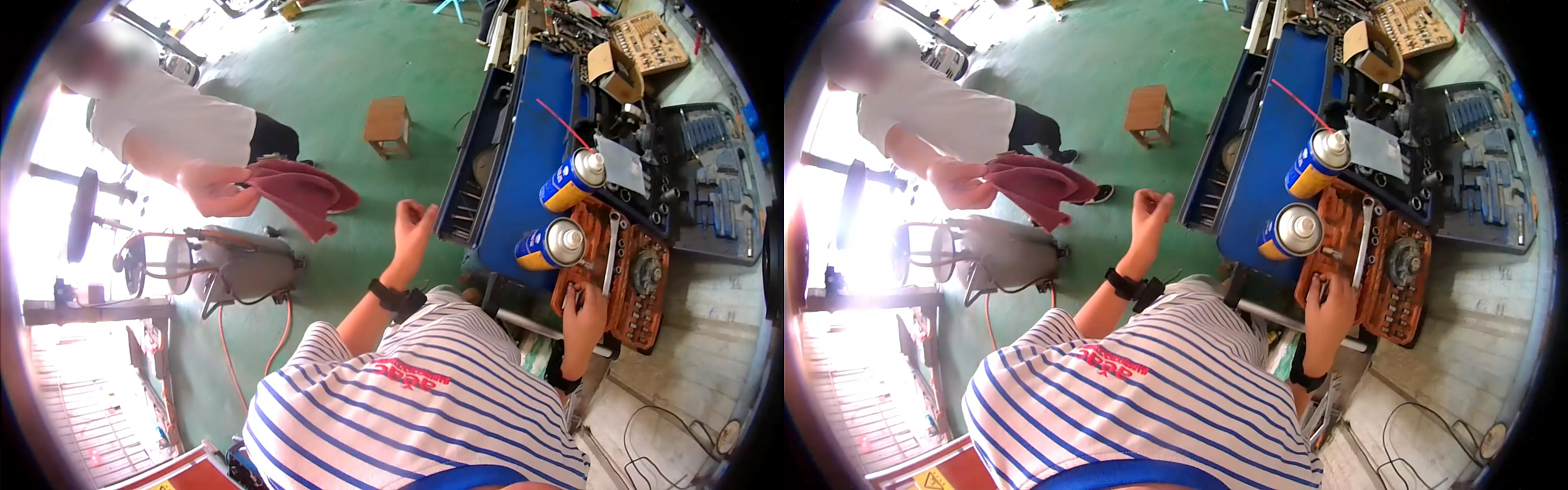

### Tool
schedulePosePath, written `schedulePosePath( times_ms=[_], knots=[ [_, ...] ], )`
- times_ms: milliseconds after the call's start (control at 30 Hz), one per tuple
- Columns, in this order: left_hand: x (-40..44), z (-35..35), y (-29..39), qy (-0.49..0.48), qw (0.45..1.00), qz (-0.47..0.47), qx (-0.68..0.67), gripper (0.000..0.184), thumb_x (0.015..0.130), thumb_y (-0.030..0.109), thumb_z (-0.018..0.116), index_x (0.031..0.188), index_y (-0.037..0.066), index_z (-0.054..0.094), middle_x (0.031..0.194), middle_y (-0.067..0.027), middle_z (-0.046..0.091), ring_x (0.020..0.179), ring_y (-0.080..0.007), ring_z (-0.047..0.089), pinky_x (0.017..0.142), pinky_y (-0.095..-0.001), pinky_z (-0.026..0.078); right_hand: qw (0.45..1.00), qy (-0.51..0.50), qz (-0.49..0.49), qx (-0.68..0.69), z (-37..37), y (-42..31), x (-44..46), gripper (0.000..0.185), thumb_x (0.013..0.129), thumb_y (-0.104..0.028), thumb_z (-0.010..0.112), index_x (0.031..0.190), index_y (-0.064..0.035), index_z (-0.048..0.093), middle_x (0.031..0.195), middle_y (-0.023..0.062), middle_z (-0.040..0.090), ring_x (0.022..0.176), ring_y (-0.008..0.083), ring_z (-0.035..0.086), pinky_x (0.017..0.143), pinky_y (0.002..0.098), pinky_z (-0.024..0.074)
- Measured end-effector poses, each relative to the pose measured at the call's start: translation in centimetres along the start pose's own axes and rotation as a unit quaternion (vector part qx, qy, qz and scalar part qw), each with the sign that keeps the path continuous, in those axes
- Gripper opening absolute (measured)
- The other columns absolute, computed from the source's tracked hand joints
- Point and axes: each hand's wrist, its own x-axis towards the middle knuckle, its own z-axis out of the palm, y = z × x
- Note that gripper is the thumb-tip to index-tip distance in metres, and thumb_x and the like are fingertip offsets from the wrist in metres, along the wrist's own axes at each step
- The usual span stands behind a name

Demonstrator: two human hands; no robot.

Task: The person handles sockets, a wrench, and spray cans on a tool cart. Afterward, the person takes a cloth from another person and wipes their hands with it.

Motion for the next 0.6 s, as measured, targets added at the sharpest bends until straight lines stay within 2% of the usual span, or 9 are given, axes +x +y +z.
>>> schedulePosePath(
  times_ms=[67, 100, 133, 200, 300, 367, 400, 467, 600],
  knots=[
    [-0.1, -1.8, 0.0, 0.195, 0.966, -0.098, -0.137, 0.031, 0.089, 0.016, 0.074, 0.110, 0.005, 0.054, 0.092, -0.0040, 0.055, 0.084, -0.0116, 0.058, 0.067, -0.0253, 0.048, 0.998, 0.038, -0.035, -0.019, 0.6, 0.2, 0.0, 0.011, 0.089, -0.014, 0.066, 0.092, -0.0048, 0.062, 0.088, 0.0101, 0.060, 0.081, 0.0315, 0.058, 0.071, 0.0426, 0.0464],
    [-0.1, -3.2, -0.8, 0.195, 0.967, -0.096, -0.131, 0.031, 0.089, 0.016, 0.074, 0.110, 0.005, 0.054, 0.092, -0.0040, 0.055, 0.084, -0.0116, 0.058, 0.067, -0.0253, 0.048, 0.999, 0.037, -0.033, -0.014, 0.8, 0.2, 0.1, 0.011, 0.089, -0.014, 0.066, 0.092, -0.0048, 0.062, 0.088, 0.0101, 0.060, 0.081, 0.0315, 0.058, 0.071, 0.0426, 0.0464],
    [-0.2, -5.0, -1.6, 0.231, 0.958, -0.008, -0.168, 0.035, 0.089, 0.018, 0.074, 0.115, 0.004, 0.054, 0.100, -0.0053, 0.055, 0.091, -0.0128, 0.057, 0.073, -0.0275, 0.050, 0.998, 0.049, -0.047, -0.018, 0.8, 0.2, 0.0, 0.011, 0.089, -0.015, 0.066, 0.092, -0.0047, 0.062, 0.088, 0.0104, 0.060, 0.081, 0.0318, 0.058, 0.071, 0.0424, 0.0463],
    [-1.1, -8.4, -2.7, 0.261, 0.940, 0.077, -0.204, 0.039, 0.089, 0.019, 0.074, 0.119, 0.003, 0.053, 0.108, -0.0066, 0.055, 0.099, -0.0140, 0.057, 0.080, -0.0297, 0.051, 0.997, 0.052, -0.060, -0.025, 0.6, 0.3, -0.1, 0.012, 0.090, -0.015, 0.066, 0.093, -0.0046, 0.062, 0.087, 0.0116, 0.059, 0.079, 0.0326, 0.058, 0.070, 0.0425, 0.0461],
    [-2.1, -11.1, -1.1, 0.268, 0.955, 0.127, -0.009, 0.044, 0.091, 0.020, 0.073, 0.125, 0.001, 0.053, 0.118, -0.0068, 0.057, 0.106, -0.0177, 0.056, 0.091, -0.0340, 0.049, 0.993, 0.075, -0.076, -0.045, 0.7, 0.2, 0.0, 0.013, 0.089, -0.015, 0.066, 0.096, -0.0045, 0.063, 0.085, 0.0125, 0.057, 0.079, 0.0331, 0.057, 0.070, 0.0431, 0.0461],
    [-2.4, -10.1, 2.3, 0.239, 0.941, 0.237, 0.021, 0.039, 0.093, 0.024, 0.071, 0.121, 0.001, 0.057, 0.118, -0.0082, 0.061, 0.107, -0.0195, 0.058, 0.098, -0.0357, 0.045, 0.990, 0.092, -0.084, -0.059, 1.0, 0.6, 0.0, 0.015, 0.089, -0.015, 0.066, 0.100, -0.0049, 0.064, 0.083, 0.0133, 0.056, 0.079, 0.0335, 0.057, 0.070, 0.0437, 0.0463],
    [-2.4, -9.1, 3.7, 0.228, 0.945, 0.232, 0.018, 0.039, 0.093, 0.024, 0.071, 0.121, 0.001, 0.057, 0.118, -0.0082, 0.061, 0.107, -0.0195, 0.058, 0.098, -0.0357, 0.045, 0.991, 0.078, -0.078, -0.075, 1.2, 0.8, 0.0, 0.017, 0.089, -0.016, 0.065, 0.103, -0.0057, 0.065, 0.087, 0.0128, 0.059, 0.083, 0.0335, 0.058, 0.072, 0.0432, 0.0473],
    [-2.1, -7.0, 5.6, 0.319, 0.906, 0.278, 0.033, 0.041, 0.094, 0.025, 0.068, 0.126, -0.001, 0.057, 0.121, -0.0097, 0.062, 0.110, -0.0209, 0.058, 0.100, -0.0376, 0.044, 0.992, 0.060, -0.063, -0.096, 0.8, 0.4, 0.1, 0.018, 0.090, -0.017, 0.064, 0.105, -0.0057, 0.065, 0.092, 0.0130, 0.062, 0.087, 0.0341, 0.060, 0.075, 0.0435, 0.0484],
    [-3.5, -4.8, 5.2, 0.208, 0.956, 0.204, 0.036, 0.041, 0.095, 0.025, 0.066, 0.125, -0.001, 0.057, 0.121, -0.0099, 0.062, 0.111, -0.0218, 0.057, 0.102, -0.0370, 0.043, 0.996, 0.063, -0.051, -0.025, -0.3, -0.2, -0.3, 0.013, 0.089, -0.012, 0.064, 0.097, -0.0029, 0.065, 0.088, 0.0136, 0.059, 0.084, 0.0337, 0.058, 0.073, 0.0434, 0.0473]
  ],
)
